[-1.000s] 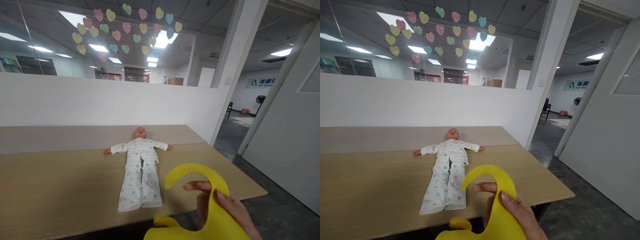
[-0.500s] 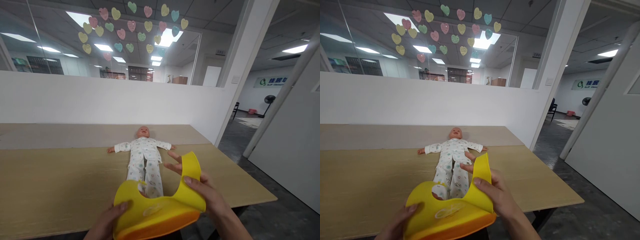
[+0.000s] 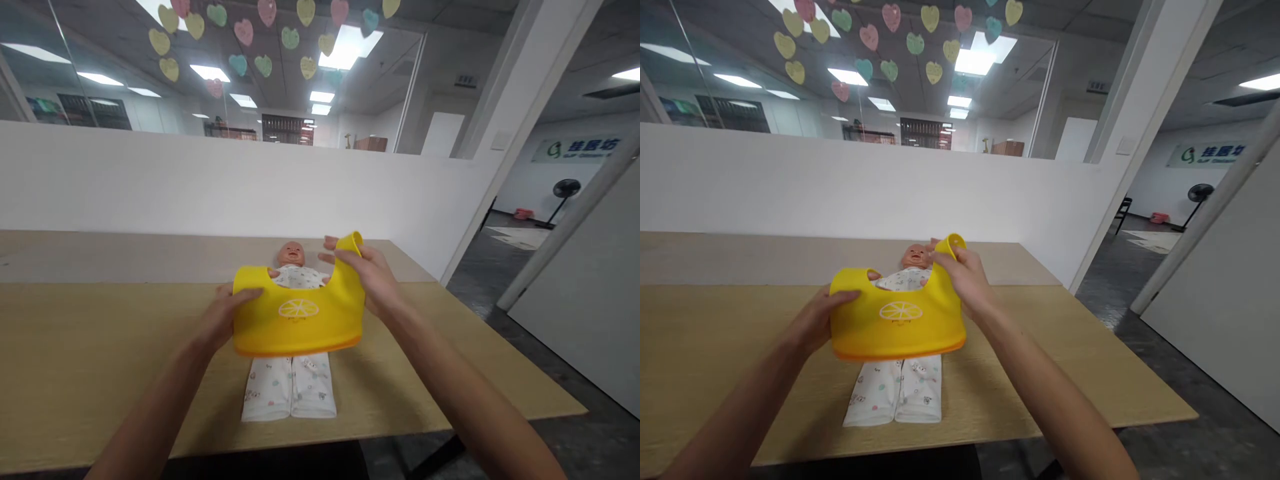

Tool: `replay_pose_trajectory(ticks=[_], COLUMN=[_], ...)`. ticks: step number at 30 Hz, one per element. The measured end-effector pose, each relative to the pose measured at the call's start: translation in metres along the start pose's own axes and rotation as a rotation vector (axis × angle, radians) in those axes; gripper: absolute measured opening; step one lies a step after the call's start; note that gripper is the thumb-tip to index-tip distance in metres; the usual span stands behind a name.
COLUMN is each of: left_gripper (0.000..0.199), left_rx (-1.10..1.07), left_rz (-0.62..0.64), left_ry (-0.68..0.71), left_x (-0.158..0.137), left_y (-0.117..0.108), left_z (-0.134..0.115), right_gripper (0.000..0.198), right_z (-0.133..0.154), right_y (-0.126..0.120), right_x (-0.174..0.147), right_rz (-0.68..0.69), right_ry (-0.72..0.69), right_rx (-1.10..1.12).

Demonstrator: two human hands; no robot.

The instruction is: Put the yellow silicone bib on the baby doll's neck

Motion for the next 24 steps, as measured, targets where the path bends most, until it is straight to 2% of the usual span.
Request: replay_pose_trajectory(ticks=[6,12,18,22,24], left_gripper=[0.054,0.048,0.043,0.022,0.014], left_rx=[0.111,0.185,0.279,0.385,0.428], left_rz=[-0.097,-0.089,-0.123,-0.192,-0.233], left_ry=[0.096,0.119,0.061,0.008,-0.014], left_x=[0.068,0.138,0.202,0.239,0.254], left_y=[0.002,-0.008,-0.019,-0.026,-0.03], left_z=[-0.012,0.004,0.03,0.05,0.06], right_gripper=[0.013,0.015,0.015,0.014,0.015], right_z=[-0.017,-0.061,-0.124,-0.158,-0.178], right_y=[0.008,0.008,0.003,0.0,0.0], right_x=[0.075,0.144,0.215,0.245,0.255], right_rz=[-0.063,-0.126,-0.122,-0.148,-0.151], right_ry=[0.047,0.087,-0.043,-0.235,-0.264], right_rx=[-0.018,-0.097,-0.272,-0.527,-0.61])
Point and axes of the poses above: each hand's wrist, its own x-axis towards the middle knuckle, its own y-axis out of the palm, z = x × y, the point moved 4 cm from there along x, towards the middle knuckle, and after that the axes turned 10 degrees about -z, right-handed, at the moved point
